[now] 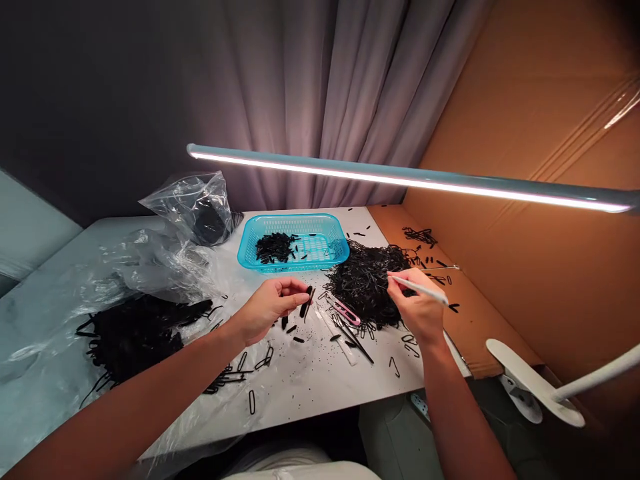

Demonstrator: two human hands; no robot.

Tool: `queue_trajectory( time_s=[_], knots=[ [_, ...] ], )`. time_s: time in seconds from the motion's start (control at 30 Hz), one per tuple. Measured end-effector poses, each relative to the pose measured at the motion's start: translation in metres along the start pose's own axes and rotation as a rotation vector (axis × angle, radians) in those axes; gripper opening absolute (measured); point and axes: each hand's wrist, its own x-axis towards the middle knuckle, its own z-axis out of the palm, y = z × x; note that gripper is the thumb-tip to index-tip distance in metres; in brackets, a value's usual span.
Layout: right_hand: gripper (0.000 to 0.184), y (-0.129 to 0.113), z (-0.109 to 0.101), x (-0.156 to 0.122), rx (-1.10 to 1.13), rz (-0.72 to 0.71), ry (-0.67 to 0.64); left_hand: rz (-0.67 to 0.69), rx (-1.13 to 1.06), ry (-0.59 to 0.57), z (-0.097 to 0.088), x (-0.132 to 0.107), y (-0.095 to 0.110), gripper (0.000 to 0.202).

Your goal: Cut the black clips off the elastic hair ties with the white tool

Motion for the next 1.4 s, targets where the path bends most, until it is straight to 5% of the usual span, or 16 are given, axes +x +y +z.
queue_trajectory(
  time_s=[0.4,0.7,0.93,1.2,1.4],
  knots=[
    [0.022,-0.093,0.069,-0.054,0.858,0.476,-0.377,0.035,-0.031,0.088,-0.006,-0.022,-0.01,0.024],
    [0.023,-0.116,0.08,-0.062,0.995,0.447,-0.403,0.021,-0.086,0.093,-0.026,-0.044,-0.029,0.021],
    [0.023,-0.132,0.087,-0.077,1.032,0.506,-0.157,0.002,-0.091,0.103,-0.027,-0.053,-0.033,0.028],
    [0.022,-0.133,0.091,-0.079,0.886,0.4,-0.337,0.037,-0.074,0.164,-0.027,-0.058,-0.034,0.025],
    [0.024,-0.132,0.095,-0.081,0.902,0.471,-0.415,0.058,-0.116,0.172,-0.025,-0.06,-0.034,0.025]
  ],
)
